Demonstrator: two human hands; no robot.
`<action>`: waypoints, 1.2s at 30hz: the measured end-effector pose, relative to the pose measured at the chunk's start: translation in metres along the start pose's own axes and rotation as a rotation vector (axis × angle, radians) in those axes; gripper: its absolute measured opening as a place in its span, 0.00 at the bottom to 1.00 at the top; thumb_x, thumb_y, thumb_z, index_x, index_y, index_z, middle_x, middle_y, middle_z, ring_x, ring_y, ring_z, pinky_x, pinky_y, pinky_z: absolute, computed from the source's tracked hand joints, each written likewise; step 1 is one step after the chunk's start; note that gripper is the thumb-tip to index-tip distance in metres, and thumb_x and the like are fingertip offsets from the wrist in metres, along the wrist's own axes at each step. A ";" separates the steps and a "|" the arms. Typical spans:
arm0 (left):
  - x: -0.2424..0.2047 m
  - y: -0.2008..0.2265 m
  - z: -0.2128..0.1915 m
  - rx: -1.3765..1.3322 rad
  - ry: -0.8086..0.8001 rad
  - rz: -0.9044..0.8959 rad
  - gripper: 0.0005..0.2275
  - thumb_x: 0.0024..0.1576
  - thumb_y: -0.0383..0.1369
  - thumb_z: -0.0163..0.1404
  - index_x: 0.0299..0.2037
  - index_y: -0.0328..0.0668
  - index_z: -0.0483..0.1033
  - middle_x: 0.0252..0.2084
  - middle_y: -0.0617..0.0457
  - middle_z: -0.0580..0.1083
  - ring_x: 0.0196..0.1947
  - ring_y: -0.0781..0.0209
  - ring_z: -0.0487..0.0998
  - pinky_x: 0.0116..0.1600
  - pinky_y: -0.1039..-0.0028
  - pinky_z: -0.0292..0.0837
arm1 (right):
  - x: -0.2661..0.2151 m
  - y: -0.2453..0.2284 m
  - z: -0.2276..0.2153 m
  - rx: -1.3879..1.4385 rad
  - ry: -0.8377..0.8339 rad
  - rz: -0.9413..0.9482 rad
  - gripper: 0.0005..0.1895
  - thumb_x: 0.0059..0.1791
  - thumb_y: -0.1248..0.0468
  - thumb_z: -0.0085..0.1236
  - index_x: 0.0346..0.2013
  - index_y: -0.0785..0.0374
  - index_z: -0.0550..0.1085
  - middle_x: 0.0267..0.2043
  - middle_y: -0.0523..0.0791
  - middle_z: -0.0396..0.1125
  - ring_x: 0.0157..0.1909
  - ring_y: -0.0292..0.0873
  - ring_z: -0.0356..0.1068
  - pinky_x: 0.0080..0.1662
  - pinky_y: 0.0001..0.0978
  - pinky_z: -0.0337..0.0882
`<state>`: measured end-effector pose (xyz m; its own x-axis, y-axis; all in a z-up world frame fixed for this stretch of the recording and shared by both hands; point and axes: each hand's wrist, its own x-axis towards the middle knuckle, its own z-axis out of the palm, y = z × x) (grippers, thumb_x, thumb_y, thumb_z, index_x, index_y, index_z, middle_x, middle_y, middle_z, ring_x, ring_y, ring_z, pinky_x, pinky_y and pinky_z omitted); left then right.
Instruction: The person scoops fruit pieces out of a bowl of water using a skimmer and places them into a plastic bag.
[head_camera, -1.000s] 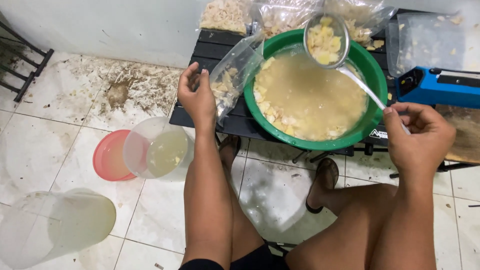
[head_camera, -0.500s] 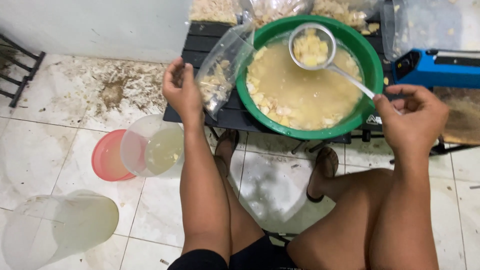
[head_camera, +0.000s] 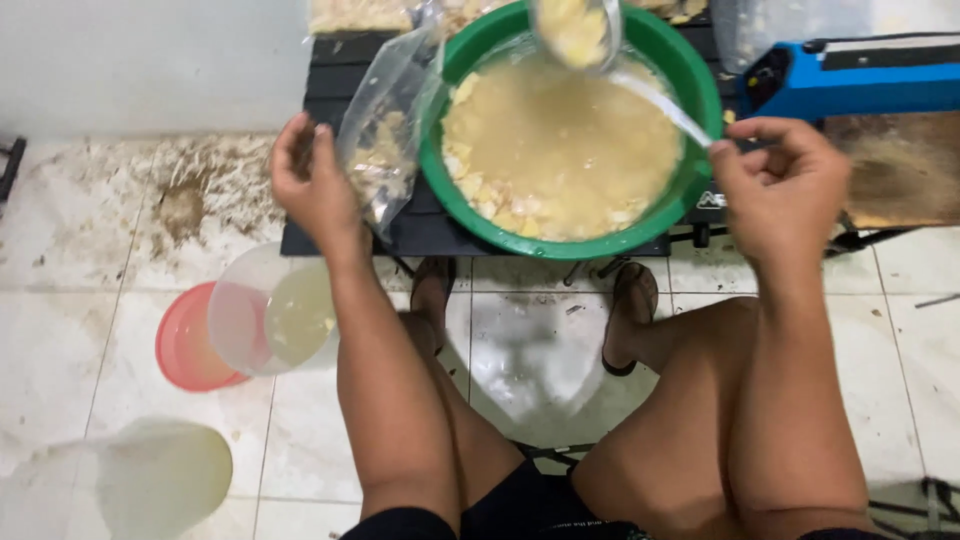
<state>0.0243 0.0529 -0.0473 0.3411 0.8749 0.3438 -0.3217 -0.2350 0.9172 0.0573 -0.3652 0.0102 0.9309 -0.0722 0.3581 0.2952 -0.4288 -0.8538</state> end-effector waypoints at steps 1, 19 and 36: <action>-0.001 0.004 0.000 -0.007 -0.025 -0.008 0.09 0.56 0.27 0.59 0.47 0.42 0.82 0.45 0.50 0.82 0.47 0.61 0.82 0.53 0.73 0.80 | -0.001 -0.001 -0.003 -0.011 0.021 0.013 0.06 0.58 0.71 0.65 0.49 0.61 0.78 0.30 0.39 0.69 0.30 0.27 0.64 0.34 0.21 0.67; -0.007 0.030 -0.014 0.103 -0.066 -0.169 0.11 0.57 0.29 0.59 0.50 0.44 0.82 0.50 0.54 0.81 0.53 0.64 0.82 0.60 0.72 0.82 | -0.003 -0.012 -0.012 -0.039 -0.045 0.009 0.06 0.59 0.62 0.67 0.44 0.61 0.80 0.25 0.38 0.62 0.30 0.29 0.61 0.35 0.23 0.64; -0.017 0.045 -0.003 0.149 -0.074 -0.205 0.11 0.58 0.31 0.58 0.51 0.43 0.82 0.49 0.54 0.81 0.51 0.62 0.81 0.57 0.70 0.82 | -0.003 -0.014 -0.013 -0.241 0.016 -0.076 0.07 0.56 0.65 0.74 0.45 0.60 0.82 0.29 0.40 0.66 0.33 0.31 0.67 0.37 0.25 0.69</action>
<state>0.0011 0.0290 -0.0129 0.4512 0.8786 0.1566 -0.1077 -0.1206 0.9868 0.0475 -0.3705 0.0255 0.9038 -0.0453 0.4256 0.3026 -0.6355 -0.7103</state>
